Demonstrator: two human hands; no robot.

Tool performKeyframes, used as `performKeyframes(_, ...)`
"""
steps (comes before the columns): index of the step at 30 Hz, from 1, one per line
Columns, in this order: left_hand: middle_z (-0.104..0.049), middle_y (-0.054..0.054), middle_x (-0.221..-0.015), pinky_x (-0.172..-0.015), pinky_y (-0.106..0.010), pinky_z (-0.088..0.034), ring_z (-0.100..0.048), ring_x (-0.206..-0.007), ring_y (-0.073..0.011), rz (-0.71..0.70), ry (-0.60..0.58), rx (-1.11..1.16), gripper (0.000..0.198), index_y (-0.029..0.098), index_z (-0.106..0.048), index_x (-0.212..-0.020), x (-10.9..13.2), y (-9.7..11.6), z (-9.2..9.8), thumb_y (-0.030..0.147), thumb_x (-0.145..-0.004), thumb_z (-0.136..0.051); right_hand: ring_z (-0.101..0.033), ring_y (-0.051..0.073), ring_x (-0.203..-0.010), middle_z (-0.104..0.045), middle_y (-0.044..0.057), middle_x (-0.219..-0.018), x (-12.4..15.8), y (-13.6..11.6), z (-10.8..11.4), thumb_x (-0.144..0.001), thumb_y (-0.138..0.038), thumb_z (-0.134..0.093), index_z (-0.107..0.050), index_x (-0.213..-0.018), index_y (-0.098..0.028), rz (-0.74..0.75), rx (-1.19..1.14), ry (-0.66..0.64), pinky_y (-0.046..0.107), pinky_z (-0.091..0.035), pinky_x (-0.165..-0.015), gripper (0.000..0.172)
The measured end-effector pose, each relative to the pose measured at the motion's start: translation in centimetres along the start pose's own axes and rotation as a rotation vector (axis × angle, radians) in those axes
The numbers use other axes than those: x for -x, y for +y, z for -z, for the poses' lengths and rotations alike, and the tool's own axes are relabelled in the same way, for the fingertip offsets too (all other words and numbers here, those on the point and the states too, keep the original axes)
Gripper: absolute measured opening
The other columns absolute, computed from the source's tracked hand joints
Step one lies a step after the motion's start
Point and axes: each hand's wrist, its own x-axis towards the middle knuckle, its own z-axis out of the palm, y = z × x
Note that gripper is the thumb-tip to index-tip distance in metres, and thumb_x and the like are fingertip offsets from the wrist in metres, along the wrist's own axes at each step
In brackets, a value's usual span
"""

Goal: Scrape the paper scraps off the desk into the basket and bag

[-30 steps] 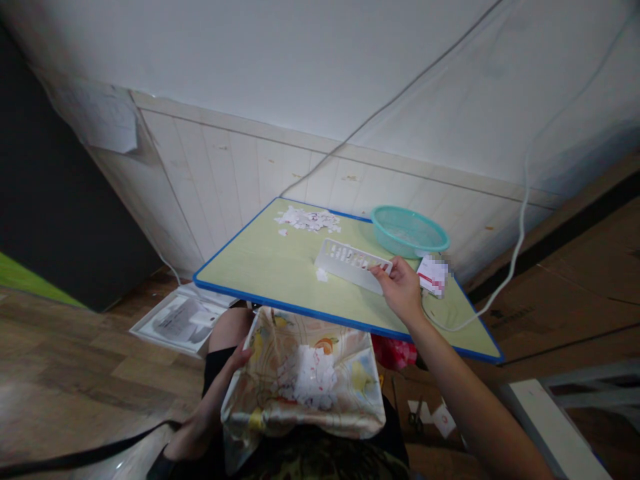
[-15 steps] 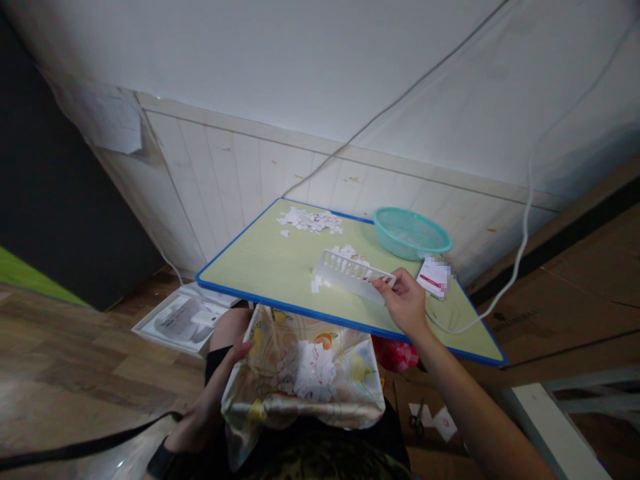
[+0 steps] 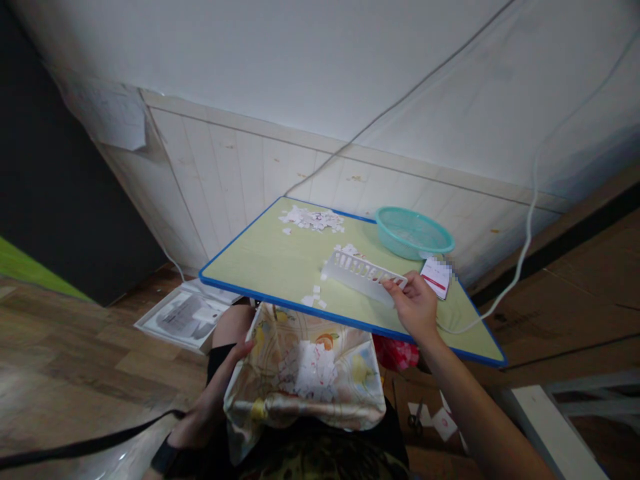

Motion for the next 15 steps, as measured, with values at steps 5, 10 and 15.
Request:
performKeyframes(5, -0.08, -0.011, -0.1, -0.089, -0.035, -0.058, -0.072, -0.103, -0.0298, -0.025, 0.02, -0.039, 0.058, 0.008, -0.062, -0.129, -0.1, -0.2, 0.6, 0.038, -0.081, -0.071, -0.052, 0.012, -0.052, -0.056, -0.004, -0.059, -0.4, 0.1, -0.1, -0.076, -0.039, -0.076, -0.052, -0.07, -0.021, 0.034, 0.003, 0.076, 0.023, -0.039, -0.048, 0.031)
performKeyframes(10, -0.081, -0.009, -0.1, -0.087, -0.035, -0.058, -0.073, -0.102, -0.0291, -0.016, -0.001, -0.04, 0.056, 0.012, -0.062, -0.13, 0.1, -0.2, 0.5, 0.039, -0.081, -0.07, -0.063, 0.017, -0.061, -0.063, -0.001, -0.063, 0.4, -0.6, 0.4, -0.076, -0.041, -0.077, -0.053, -0.07, -0.021, 0.028, -0.01, 0.089, 0.025, -0.045, -0.05, 0.031)
performKeyframes(15, -0.082, -0.007, -0.092, -0.082, -0.031, -0.059, -0.074, -0.097, -0.0273, -0.032, 0.037, -0.052, 0.058, 0.012, -0.061, -0.131, 0.5, -0.1, -0.2, 0.042, -0.082, -0.069, -0.062, 0.016, -0.057, -0.062, -0.002, -0.061, 1.8, -1.4, 1.8, -0.075, -0.034, -0.078, -0.056, -0.07, -0.021, 0.062, 0.029, 0.087, 0.024, -0.043, -0.048, 0.026)
